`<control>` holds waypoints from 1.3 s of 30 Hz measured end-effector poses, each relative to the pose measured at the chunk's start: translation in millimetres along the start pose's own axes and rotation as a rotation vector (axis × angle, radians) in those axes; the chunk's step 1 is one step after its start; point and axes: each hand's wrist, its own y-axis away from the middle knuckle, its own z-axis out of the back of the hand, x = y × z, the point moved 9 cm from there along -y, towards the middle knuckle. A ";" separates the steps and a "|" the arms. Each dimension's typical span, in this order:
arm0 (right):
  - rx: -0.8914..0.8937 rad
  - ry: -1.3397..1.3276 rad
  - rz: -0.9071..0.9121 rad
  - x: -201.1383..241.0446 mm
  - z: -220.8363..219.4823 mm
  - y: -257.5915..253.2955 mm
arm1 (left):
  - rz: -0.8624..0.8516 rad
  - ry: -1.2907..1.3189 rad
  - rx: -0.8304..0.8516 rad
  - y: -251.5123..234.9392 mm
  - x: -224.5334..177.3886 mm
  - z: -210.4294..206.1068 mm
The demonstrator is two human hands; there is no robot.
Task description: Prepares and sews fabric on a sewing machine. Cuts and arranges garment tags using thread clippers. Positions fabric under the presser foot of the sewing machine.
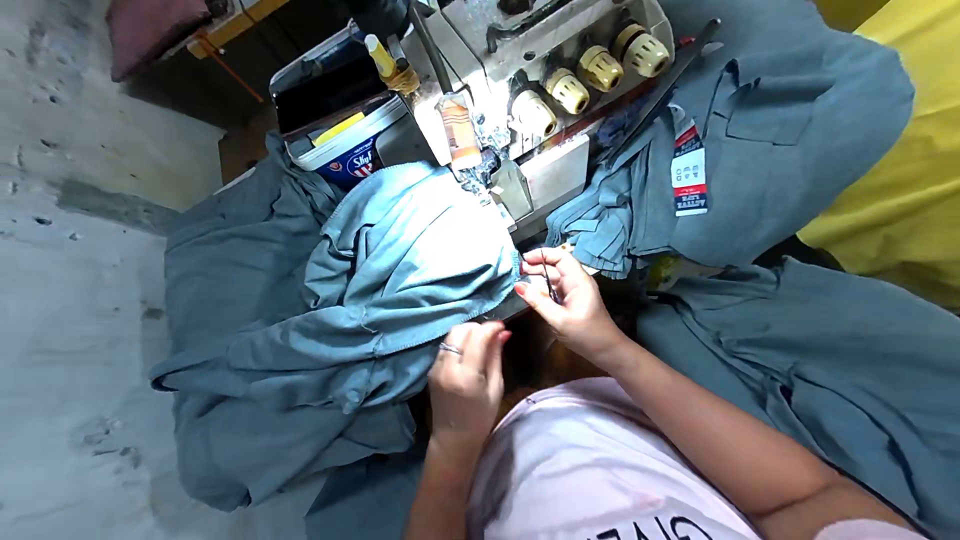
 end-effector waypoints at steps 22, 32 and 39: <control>-0.099 0.158 0.114 5.0 14.1 14.3 | 0.104 -0.017 1.023 79.5 15.4 -84.6; -0.545 0.783 0.178 38.2 161.0 12.2 | -0.161 0.244 0.625 36.8 -14.0 -80.8; -0.424 0.991 -0.191 33.3 201.6 -46.5 | -0.113 0.447 0.621 19.1 -29.9 -94.6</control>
